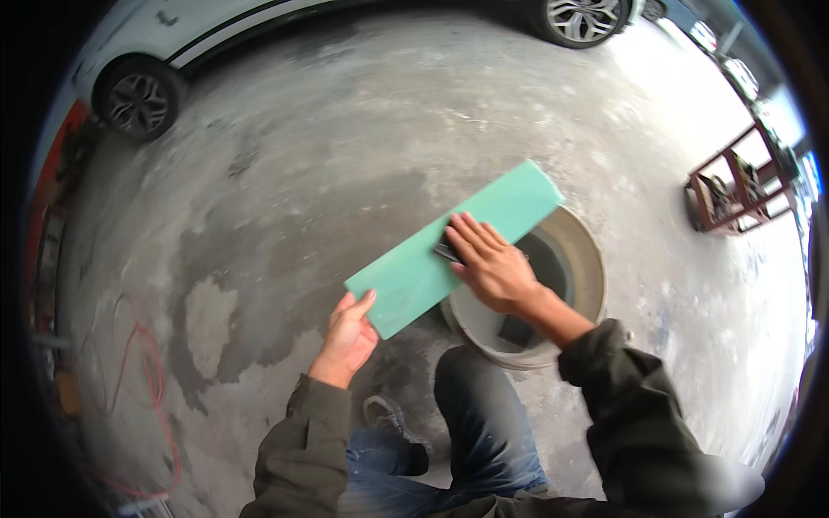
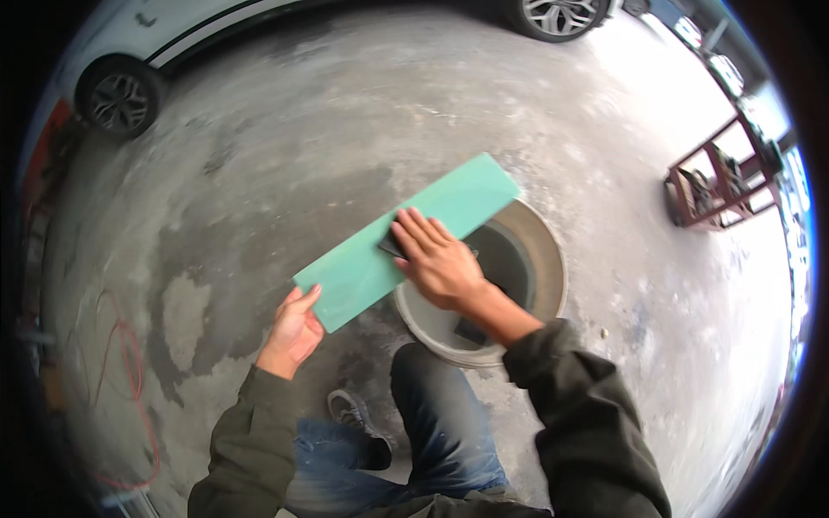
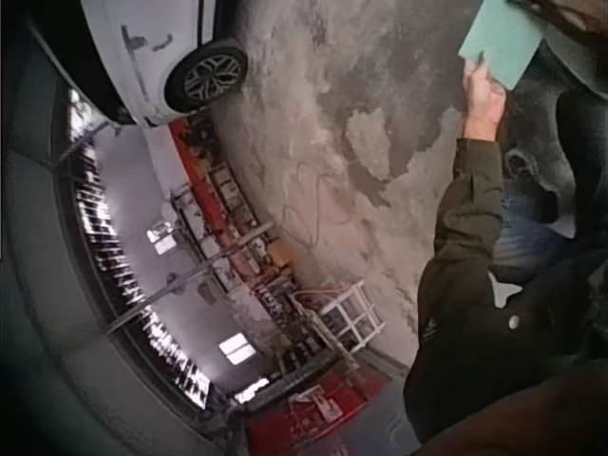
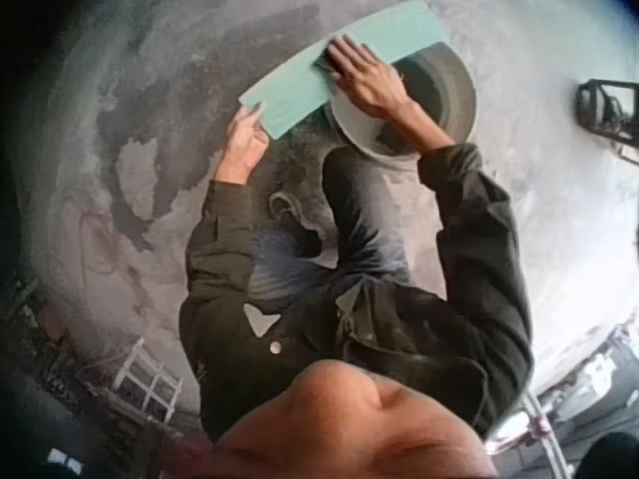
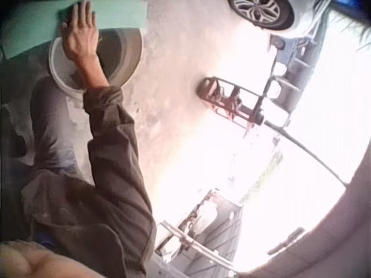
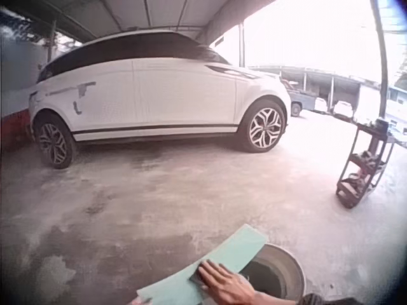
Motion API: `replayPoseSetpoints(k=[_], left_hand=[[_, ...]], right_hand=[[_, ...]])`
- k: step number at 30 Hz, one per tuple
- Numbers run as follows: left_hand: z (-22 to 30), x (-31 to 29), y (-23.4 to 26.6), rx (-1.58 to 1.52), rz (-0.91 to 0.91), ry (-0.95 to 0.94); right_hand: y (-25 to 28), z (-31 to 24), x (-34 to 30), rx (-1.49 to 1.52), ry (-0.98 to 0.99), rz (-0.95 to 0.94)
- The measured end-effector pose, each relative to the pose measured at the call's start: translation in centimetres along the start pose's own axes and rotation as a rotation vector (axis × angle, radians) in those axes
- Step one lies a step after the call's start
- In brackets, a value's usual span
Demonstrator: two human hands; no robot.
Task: The person retrieves two sanding sponges from a box and proceeds to sand them against a wet sanding block placed over a bucket. The person repeatedly rubs the sponges on the block, occasionally dipping them in the water.
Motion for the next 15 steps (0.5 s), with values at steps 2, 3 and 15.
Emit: replayPoseSetpoints(k=[2, 3, 15], left_hand=[[0.1, 0.0, 0.1, 0.122, -0.036, -0.072], [0.4, 0.0, 0.1, 0.196, -0.058, -0.118], [2.4, -0.4, -0.3, 0.909, 0.159, -0.483]], right_hand=[[-1.5, -2.2, 0.7, 0.155, -0.013, 0.057], [-1.8, -4.0, 0.7, 0.283, 0.049, 0.053], [5.0, 14.1, -5.4, -0.172, -0.551, 0.319]])
Point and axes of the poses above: each hand's wrist, its own x-axis towards the middle knuckle, its own y-axis out of the back of the hand, z = x × y, the point moved 6 cm from there along x, towards the middle knuckle, and after that the axes turned 7 degrees about z, right-handed, at the moved point
